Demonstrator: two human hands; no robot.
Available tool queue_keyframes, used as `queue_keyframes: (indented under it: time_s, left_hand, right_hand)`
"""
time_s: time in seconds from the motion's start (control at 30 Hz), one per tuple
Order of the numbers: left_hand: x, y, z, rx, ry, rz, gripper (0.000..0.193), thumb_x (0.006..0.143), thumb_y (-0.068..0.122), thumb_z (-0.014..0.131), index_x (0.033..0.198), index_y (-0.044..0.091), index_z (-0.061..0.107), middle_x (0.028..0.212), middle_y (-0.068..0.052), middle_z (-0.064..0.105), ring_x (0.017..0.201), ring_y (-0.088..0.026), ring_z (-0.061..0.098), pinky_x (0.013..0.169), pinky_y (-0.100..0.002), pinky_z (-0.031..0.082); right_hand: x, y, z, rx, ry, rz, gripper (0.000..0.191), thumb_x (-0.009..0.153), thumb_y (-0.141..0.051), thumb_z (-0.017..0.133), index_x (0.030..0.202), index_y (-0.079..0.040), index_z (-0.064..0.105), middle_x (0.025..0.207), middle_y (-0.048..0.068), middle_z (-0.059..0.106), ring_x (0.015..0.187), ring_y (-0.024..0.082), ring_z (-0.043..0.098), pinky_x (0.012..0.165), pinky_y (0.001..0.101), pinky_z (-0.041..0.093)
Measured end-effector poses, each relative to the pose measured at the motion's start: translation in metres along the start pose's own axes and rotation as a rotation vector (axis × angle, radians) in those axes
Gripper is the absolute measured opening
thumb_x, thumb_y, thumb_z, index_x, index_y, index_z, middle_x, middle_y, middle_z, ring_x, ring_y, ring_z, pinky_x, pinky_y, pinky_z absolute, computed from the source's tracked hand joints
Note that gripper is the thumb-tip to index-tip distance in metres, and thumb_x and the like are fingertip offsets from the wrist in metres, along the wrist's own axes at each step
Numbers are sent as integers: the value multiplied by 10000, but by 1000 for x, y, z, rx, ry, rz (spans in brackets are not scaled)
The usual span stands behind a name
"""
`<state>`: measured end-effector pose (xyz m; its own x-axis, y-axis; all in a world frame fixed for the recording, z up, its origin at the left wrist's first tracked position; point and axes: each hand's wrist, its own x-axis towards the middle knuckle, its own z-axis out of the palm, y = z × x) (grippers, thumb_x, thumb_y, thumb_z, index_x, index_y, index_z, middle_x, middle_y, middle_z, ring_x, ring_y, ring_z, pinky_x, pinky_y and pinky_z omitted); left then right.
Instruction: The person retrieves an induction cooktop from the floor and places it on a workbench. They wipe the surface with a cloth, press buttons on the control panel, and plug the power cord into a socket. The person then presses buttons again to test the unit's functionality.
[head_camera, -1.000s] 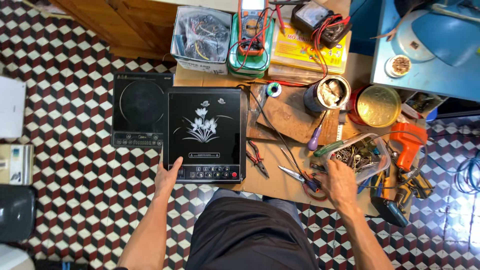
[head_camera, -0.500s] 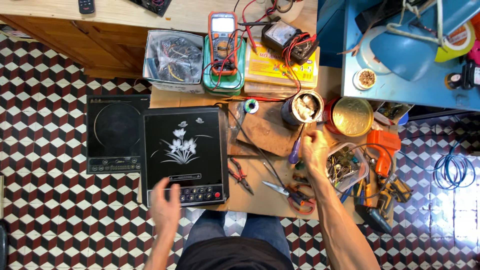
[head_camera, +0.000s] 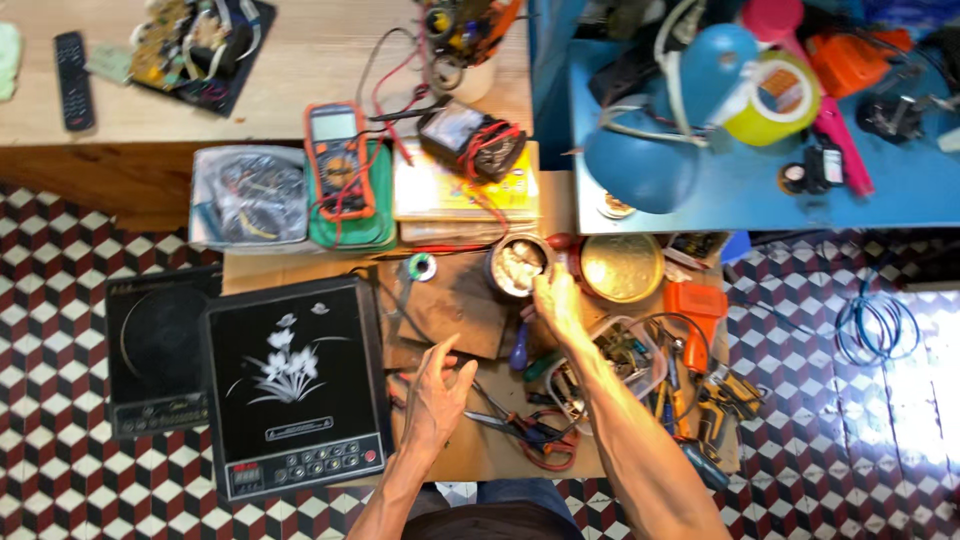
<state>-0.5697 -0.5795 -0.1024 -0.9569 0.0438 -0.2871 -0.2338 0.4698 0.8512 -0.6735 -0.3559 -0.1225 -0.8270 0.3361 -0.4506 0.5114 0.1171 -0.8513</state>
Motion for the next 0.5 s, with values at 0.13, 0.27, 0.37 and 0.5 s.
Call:
queue_keyframes:
  time_s: [0.13, 0.27, 0.37, 0.5]
  left_hand:
    - [-3, -8, 17, 6, -27, 13, 528, 872, 255, 738, 1356, 99, 597, 1228, -133, 665, 1027, -247, 699, 846, -369, 580]
    - [-3, -15, 30, 20, -110, -46, 532, 880, 268, 719, 1367, 101, 585, 1261, -131, 652, 1018, -247, 712, 852, -369, 584]
    - [0, -14, 37, 52, -166, -19, 535, 883, 282, 703, 1373, 107, 578, 1248, -137, 662, 1020, -245, 710, 838, -363, 596]
    - [3, -7, 44, 95, -223, -82, 544, 884, 294, 709, 1386, 134, 573, 1248, -138, 651, 1009, -258, 714, 812, -370, 595]
  right_hand:
    - [-37, 3, -27, -13, 10, -6, 398, 921, -147, 489, 1282, -2, 571, 722, 198, 683, 487, 282, 691, 419, 378, 574]
    - [-83, 0, -84, 18, 39, -7, 317, 955, -155, 480, 1193, 22, 592, 771, 194, 748, 525, 270, 738, 459, 355, 605]
    - [-100, -12, -139, 19, 144, -4, 285, 983, -187, 493, 1086, 60, 593, 831, 190, 747, 552, 275, 759, 459, 358, 623]
    - [-86, -35, -212, 148, 333, 8, 278, 949, -156, 529, 1041, 79, 646, 800, 234, 721, 561, 291, 720, 477, 350, 591]
